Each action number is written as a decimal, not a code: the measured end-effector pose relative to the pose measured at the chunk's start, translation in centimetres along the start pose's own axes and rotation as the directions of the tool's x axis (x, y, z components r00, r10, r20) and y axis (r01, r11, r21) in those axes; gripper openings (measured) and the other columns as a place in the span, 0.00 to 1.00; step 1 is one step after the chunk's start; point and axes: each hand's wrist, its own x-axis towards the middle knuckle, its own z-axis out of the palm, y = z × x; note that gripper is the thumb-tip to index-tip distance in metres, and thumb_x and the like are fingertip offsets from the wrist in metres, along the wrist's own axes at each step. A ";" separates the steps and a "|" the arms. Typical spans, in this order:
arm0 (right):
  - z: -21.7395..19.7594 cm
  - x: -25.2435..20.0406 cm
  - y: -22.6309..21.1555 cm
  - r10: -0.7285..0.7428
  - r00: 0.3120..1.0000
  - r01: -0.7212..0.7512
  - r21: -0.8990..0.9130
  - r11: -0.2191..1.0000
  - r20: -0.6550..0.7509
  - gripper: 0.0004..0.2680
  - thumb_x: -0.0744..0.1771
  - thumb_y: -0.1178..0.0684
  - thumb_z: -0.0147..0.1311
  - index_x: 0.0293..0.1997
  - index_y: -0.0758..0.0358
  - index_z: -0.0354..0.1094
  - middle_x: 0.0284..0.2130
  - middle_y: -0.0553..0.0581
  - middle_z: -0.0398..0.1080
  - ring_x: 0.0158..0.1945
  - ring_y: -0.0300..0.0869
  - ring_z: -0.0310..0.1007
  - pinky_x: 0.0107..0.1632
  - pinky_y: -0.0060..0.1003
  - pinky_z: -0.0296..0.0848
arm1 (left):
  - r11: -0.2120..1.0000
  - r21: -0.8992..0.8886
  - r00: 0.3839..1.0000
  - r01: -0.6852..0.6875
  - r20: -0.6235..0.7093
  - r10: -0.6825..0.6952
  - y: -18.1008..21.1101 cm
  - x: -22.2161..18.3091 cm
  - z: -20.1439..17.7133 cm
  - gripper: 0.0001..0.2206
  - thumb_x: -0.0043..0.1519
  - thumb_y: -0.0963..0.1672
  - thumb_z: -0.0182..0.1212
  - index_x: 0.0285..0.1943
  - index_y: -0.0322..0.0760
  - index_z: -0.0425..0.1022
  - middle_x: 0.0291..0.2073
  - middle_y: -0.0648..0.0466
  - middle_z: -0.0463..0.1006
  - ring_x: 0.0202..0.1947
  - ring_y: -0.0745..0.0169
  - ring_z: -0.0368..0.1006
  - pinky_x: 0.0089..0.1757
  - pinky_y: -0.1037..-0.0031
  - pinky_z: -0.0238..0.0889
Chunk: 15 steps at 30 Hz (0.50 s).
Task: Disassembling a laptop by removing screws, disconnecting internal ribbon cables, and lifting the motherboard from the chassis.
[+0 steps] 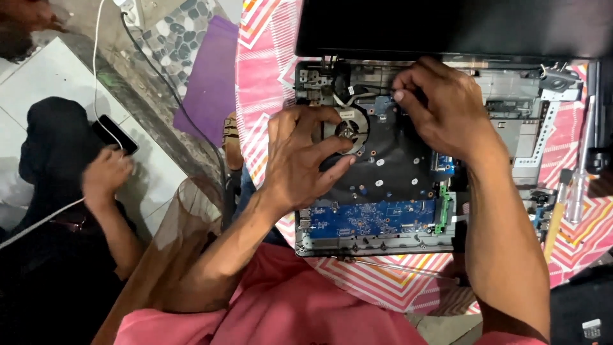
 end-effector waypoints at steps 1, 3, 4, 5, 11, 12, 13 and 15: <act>0.0 0.0 0.1 -0.003 1.000 0.003 -0.012 1.000 -0.011 0.02 0.69 0.64 0.56 0.43 0.69 0.70 0.33 0.59 0.68 0.22 0.48 0.59 0.29 0.42 0.58 | 1.000 -0.015 1.000 -0.002 -0.009 0.002 0.0 0.1 0.1 0.08 0.56 0.47 0.69 0.38 0.41 0.82 0.52 0.54 0.70 0.55 0.53 0.56 0.54 0.59 0.47; 0.1 -0.1 0.2 0.002 1.000 -0.003 -0.047 0.999 -0.015 0.02 0.69 0.63 0.55 0.44 0.69 0.70 0.33 0.59 0.68 0.23 0.48 0.60 0.31 0.43 0.60 | 1.000 -0.013 1.000 -0.015 -0.026 0.015 -0.3 0.2 0.1 0.08 0.55 0.47 0.70 0.38 0.41 0.82 0.52 0.55 0.71 0.54 0.53 0.57 0.54 0.60 0.48; 0.3 -0.4 0.2 0.014 1.000 -0.015 -0.072 0.997 -0.014 0.02 0.70 0.62 0.55 0.44 0.69 0.70 0.33 0.58 0.67 0.25 0.49 0.61 0.32 0.43 0.61 | 1.000 -0.014 0.999 -0.019 -0.033 0.019 -0.2 0.0 0.2 0.08 0.54 0.46 0.71 0.38 0.41 0.83 0.52 0.55 0.71 0.53 0.54 0.57 0.53 0.60 0.49; 0.4 -0.5 -0.1 0.013 1.000 -0.014 -0.070 0.997 -0.011 0.02 0.70 0.62 0.55 0.44 0.69 0.70 0.33 0.58 0.67 0.25 0.49 0.61 0.32 0.43 0.61 | 1.000 -0.013 0.999 -0.016 -0.033 0.016 -0.2 -0.1 0.1 0.08 0.54 0.46 0.71 0.38 0.41 0.83 0.52 0.55 0.71 0.53 0.54 0.57 0.53 0.60 0.49; 0.5 -0.7 0.1 -0.051 0.995 0.042 -0.105 0.994 -0.083 0.01 0.70 0.64 0.57 0.44 0.70 0.70 0.35 0.59 0.65 0.32 0.49 0.62 0.39 0.43 0.62 | 1.000 0.016 1.000 -0.003 -0.010 0.003 -0.4 -0.1 0.2 0.09 0.56 0.48 0.68 0.38 0.40 0.83 0.53 0.55 0.69 0.53 0.51 0.57 0.54 0.60 0.49; 0.4 -0.6 0.1 -0.047 0.997 0.041 -0.100 0.994 -0.058 0.01 0.69 0.64 0.56 0.44 0.71 0.70 0.34 0.59 0.65 0.30 0.50 0.61 0.37 0.43 0.62 | 1.000 0.011 1.000 -0.008 0.008 0.008 -0.5 -0.2 0.2 0.09 0.57 0.48 0.67 0.38 0.41 0.82 0.54 0.55 0.69 0.53 0.51 0.56 0.54 0.60 0.49; 0.2 -0.5 0.1 -0.044 0.999 0.041 -0.095 0.995 -0.032 0.02 0.69 0.64 0.56 0.44 0.71 0.70 0.34 0.60 0.66 0.28 0.50 0.60 0.36 0.44 0.61 | 1.000 0.006 1.000 -0.012 0.025 0.012 -0.5 -0.2 0.2 0.09 0.58 0.48 0.66 0.39 0.41 0.82 0.54 0.56 0.68 0.53 0.50 0.56 0.54 0.60 0.49; 0.3 -0.3 0.0 -0.041 0.999 0.038 -0.107 0.994 -0.031 0.02 0.69 0.64 0.56 0.44 0.70 0.70 0.34 0.60 0.66 0.27 0.50 0.61 0.34 0.45 0.61 | 1.000 0.010 0.999 -0.019 0.030 0.018 -0.6 -0.2 0.2 0.09 0.59 0.48 0.65 0.39 0.40 0.83 0.55 0.55 0.68 0.53 0.50 0.55 0.55 0.60 0.49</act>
